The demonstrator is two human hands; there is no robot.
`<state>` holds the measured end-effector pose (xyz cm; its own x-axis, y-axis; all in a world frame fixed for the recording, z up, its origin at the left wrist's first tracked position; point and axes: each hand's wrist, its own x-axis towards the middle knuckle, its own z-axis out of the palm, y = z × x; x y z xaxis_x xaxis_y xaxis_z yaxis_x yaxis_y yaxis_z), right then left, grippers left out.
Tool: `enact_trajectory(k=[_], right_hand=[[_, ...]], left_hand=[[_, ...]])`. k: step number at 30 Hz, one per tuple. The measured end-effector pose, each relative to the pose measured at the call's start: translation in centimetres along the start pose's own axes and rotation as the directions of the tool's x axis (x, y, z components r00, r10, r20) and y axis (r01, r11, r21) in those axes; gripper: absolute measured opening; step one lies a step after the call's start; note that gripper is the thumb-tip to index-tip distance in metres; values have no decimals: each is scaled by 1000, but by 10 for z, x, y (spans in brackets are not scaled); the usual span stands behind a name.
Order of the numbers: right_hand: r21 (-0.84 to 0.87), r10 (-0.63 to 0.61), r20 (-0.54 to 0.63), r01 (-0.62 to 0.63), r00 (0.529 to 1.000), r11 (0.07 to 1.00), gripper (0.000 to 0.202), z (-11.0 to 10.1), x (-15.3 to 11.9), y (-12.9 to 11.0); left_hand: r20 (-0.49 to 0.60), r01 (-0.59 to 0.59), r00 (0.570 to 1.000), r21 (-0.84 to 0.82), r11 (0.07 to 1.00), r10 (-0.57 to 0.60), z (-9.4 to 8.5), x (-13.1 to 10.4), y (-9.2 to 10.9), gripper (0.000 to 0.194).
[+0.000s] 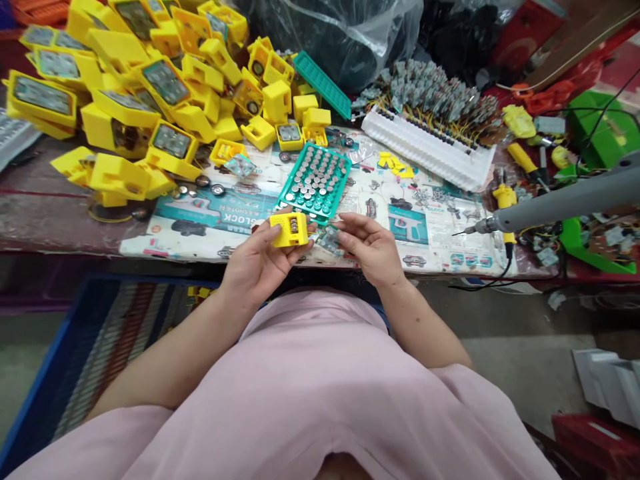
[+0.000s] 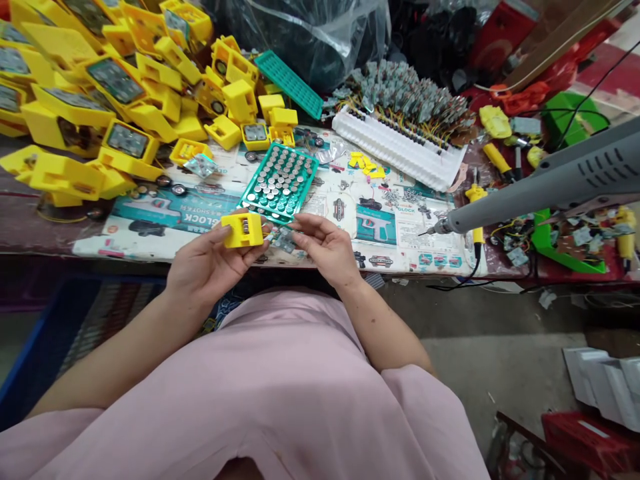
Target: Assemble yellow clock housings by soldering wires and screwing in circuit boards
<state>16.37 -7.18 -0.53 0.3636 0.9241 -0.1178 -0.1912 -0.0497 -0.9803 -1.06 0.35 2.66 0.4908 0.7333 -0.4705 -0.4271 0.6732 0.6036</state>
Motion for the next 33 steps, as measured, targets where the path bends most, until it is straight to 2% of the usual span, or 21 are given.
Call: enact_trajectory(k=[6, 12, 14, 16, 19, 21, 23, 26, 33], right_hand=[[-59, -63, -42, 61, 997, 996, 50, 1, -5, 1], [-130, -141, 9, 141, 990, 981, 64, -2, -6, 4], [-140, -199, 40, 203, 979, 969, 62, -3, -6, 6], [-165, -302, 58, 308, 951, 937, 56, -2, -7, 8], [-286, -485, 74, 484, 871, 827, 54, 1, -11, 8], [-366, -570, 95, 561, 816, 742, 56, 4, -14, 8], [-398, -609, 105, 594, 786, 699, 61, 5, -17, 8], [-381, -592, 107, 583, 799, 718, 69, 6, -19, 8], [-282, -472, 74, 473, 878, 835, 67, 6, -20, 5]], left_hand=[[10, 20, 1000, -14, 1000, -20, 0, -2, -1, 31], [-16, 3, 1000, 5, 1000, -3, -1, -2, 0, 29], [2, -5, 1000, -1, 1000, 5, -2, -2, 0, 27], [27, -11, 1000, -10, 1000, 11, -4, -2, 0, 24], [49, -15, 999, -19, 1000, 15, -6, -2, -1, 20], [48, -17, 999, -24, 1000, 18, -7, -1, -2, 17], [48, -20, 999, -31, 999, 22, -8, 0, -2, 16], [40, -31, 999, -47, 998, 32, -9, 1, -2, 15], [-5, -40, 999, -38, 998, 40, -8, 1, 1, 14]])
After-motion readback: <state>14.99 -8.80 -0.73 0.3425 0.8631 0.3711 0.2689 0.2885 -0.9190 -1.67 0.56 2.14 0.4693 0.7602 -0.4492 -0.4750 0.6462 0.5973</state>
